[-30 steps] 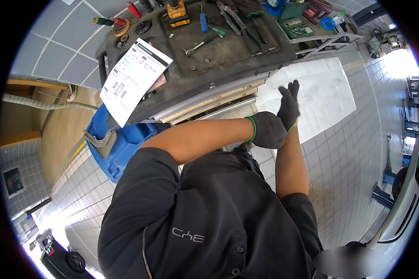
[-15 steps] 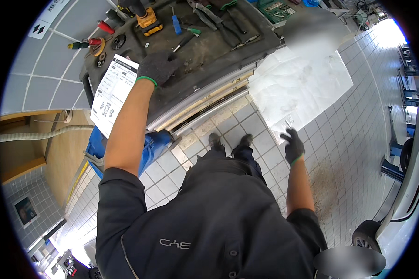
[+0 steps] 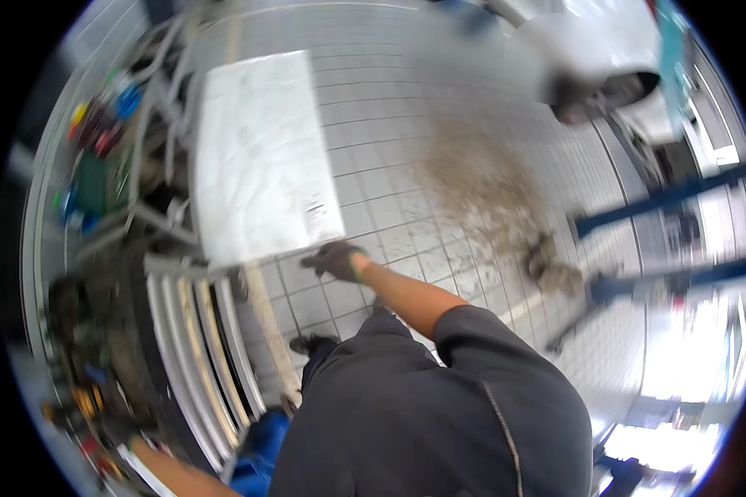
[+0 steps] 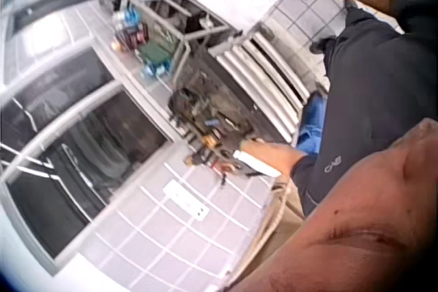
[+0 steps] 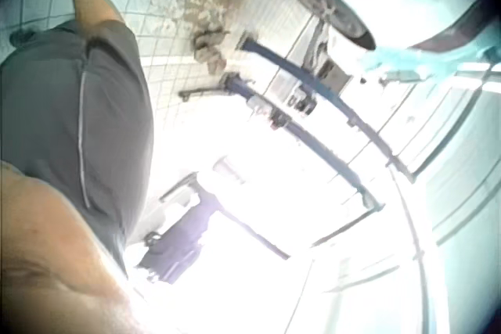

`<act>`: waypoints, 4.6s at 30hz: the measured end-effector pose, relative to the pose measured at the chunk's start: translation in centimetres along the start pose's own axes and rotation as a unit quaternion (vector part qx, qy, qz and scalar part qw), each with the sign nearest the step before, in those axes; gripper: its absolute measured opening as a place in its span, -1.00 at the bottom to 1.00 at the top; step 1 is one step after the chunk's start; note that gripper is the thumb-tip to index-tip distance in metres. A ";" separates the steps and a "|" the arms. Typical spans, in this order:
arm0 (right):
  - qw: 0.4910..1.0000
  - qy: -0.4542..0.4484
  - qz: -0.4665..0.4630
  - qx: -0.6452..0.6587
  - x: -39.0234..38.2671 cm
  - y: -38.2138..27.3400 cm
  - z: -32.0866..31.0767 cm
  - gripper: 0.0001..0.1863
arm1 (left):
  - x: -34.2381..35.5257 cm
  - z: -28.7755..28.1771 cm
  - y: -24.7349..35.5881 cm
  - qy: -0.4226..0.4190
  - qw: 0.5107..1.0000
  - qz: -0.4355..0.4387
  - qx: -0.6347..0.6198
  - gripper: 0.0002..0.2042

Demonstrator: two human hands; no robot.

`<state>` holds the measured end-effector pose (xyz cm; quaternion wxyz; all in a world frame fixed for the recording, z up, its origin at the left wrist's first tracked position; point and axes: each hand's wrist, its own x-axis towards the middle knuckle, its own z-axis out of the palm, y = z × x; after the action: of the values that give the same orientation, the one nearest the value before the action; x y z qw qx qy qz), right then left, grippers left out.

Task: The person works on the wheel well area of a white car elevated on a lift. They use a wrench to tighten bolts on the wheel arch liner and inspect the area with their hands. The person moves between the car and a tool cart to retrieve tools.

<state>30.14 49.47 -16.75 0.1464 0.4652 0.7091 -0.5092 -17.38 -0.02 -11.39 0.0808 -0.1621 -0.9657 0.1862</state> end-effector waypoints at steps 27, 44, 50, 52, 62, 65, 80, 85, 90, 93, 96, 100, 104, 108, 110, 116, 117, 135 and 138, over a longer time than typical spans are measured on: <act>0.832 0.376 -0.011 0.407 -30.4 47.6 -34.7 -0.58 | -60.7 -42.2 88.4 -0.215 0.420 0.756 -0.453 -0.73; 0.834 0.520 0.041 0.177 -34.9 73.4 -60.2 -0.65 | -82.2 -62.3 121.1 -0.463 0.392 0.751 -0.261 -0.66; 0.794 0.438 -0.088 0.412 -34.7 82.2 -71.7 -0.65 | -87.0 -66.9 129.2 -0.527 0.402 0.635 -0.397 -0.71; 0.815 0.371 -0.102 0.434 -32.9 82.8 -74.9 -0.65 | -86.1 -67.0 130.6 -0.533 0.429 0.599 -0.415 -0.72; 0.919 0.162 -0.190 0.304 -24.7 82.3 -90.9 -0.64 | -81.8 -68.9 137.2 -0.452 0.552 0.457 -0.531 -0.72; 0.926 0.138 -0.229 0.267 -22.3 80.5 -94.6 -0.69 | -80.0 -70.7 138.5 -0.417 0.566 0.403 -0.586 -0.76; 0.742 0.118 -0.457 0.477 -10.3 67.0 -110.1 -0.67 | -80.2 -79.2 137.6 0.001 0.640 0.129 -0.757 -0.53; 0.793 0.130 -0.471 0.365 -13.0 65.5 -112.7 -0.68 | -84.6 -77.7 136.9 0.005 0.702 0.075 -0.708 -0.56; 0.802 0.149 -0.483 0.318 -13.2 65.3 -114.1 -0.68 | -89.3 -75.1 134.5 -0.020 0.730 0.003 -0.683 -0.58; 0.822 0.098 -0.457 0.326 -14.9 65.6 -115.2 -0.69 | -91.9 -73.6 132.7 -0.024 0.719 -0.063 -0.691 -0.61; 0.835 0.122 -0.457 0.280 -14.4 65.1 -115.4 -0.70 | -93.9 -71.8 131.1 -0.020 0.720 -0.092 -0.688 -0.61; 0.825 0.156 -0.466 0.278 -14.1 64.8 -114.8 -0.70 | -95.2 -71.2 130.7 -0.038 0.719 -0.129 -0.681 -0.63; 0.816 0.199 -0.510 0.186 -13.3 63.8 -115.1 -0.69 | -94.6 -70.9 131.1 -0.060 0.701 -0.124 -0.700 -0.61; 0.839 0.154 -0.495 0.165 -14.4 64.1 -115.9 -0.70 | -93.4 -72.4 132.5 -0.060 0.721 -0.088 -0.685 -0.62; 0.847 0.142 -0.489 0.152 -14.5 64.2 -116.2 -0.71 | -92.7 -72.5 133.1 -0.062 0.715 -0.073 -0.693 -0.60; 0.870 0.156 -0.459 0.089 -15.6 63.8 -116.9 -0.71 | -91.7 -71.4 133.1 -0.075 0.708 -0.047 -0.701 -0.57; 0.872 0.172 -0.449 0.087 -16.0 63.7 -116.8 -0.70 | -91.7 -71.1 132.8 -0.076 0.709 -0.049 -0.700 -0.57; 0.889 0.163 -0.398 0.160 -16.1 62.6 -115.9 -0.55 | -93.0 -65.9 131.8 -0.109 0.650 -0.096 -0.746 -0.55; 0.877 0.165 -0.424 0.154 -16.0 63.4 -116.2 -0.58 | -93.2 -66.5 131.4 -0.119 0.659 -0.106 -0.736 -0.56</act>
<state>120.69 144.11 7.96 -0.2763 0.2139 0.7653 -0.5407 121.32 105.53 -9.96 -0.1609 -0.0419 -0.7996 -0.5770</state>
